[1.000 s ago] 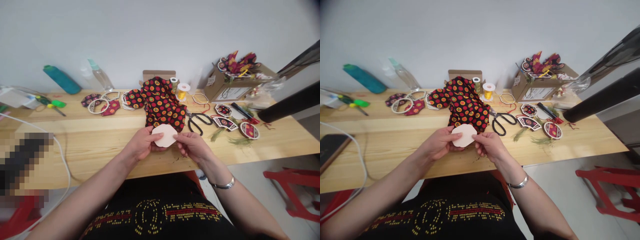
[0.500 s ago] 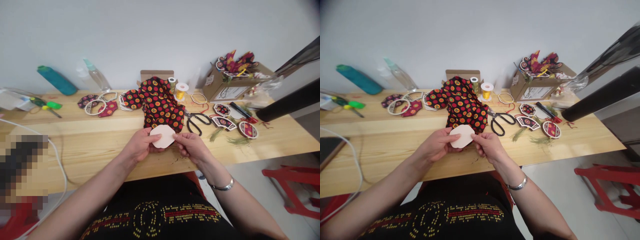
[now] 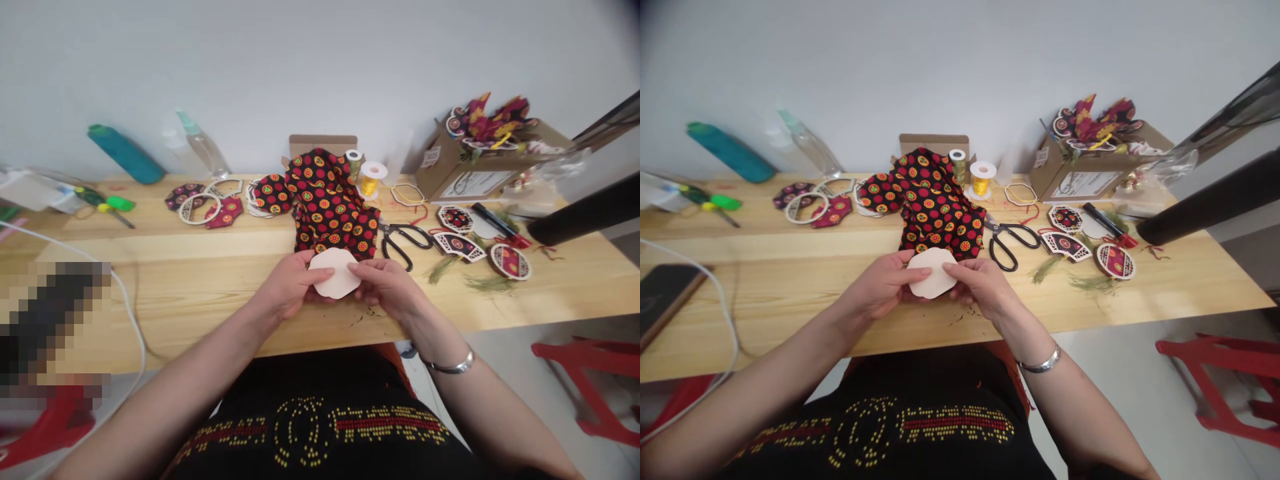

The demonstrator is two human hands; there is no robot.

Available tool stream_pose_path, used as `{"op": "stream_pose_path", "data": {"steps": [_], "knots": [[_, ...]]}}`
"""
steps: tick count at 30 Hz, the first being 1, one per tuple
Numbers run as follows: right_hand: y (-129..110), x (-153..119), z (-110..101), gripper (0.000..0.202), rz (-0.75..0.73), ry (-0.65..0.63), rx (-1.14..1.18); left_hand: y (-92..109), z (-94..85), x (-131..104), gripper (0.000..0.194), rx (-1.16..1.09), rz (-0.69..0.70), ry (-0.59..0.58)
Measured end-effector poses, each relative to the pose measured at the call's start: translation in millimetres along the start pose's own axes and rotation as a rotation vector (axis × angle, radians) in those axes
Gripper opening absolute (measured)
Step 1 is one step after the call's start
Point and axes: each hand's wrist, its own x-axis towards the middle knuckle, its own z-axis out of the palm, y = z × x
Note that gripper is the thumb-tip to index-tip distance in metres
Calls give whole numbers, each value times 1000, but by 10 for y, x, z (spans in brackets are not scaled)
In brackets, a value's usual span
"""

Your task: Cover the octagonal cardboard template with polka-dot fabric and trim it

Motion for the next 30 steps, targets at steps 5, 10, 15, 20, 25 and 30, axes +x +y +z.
{"op": "stream_pose_path", "data": {"steps": [5, 10, 15, 20, 25, 30], "knots": [[16, 20, 17, 24, -15, 40, -28, 27, 23, -11, 17, 25, -9, 29], [40, 32, 2, 23, 3, 50, -29, 25, -16, -41, 10, -45, -57, -10], [60, 28, -9, 25, -2, 37, -22, -10, -58, -75, 16, -202, -152, -51], [50, -3, 8, 27, -8, 21, -13, -75, -36, -100, 19, -326, -189, -98], [56, -23, 16, 29, -23, 38, -33, -85, 9, -89, 22, -438, -108, -30], [87, -52, 27, 30, -74, 68, -79, -81, 1, -73, 27, -467, -89, 23]]}}
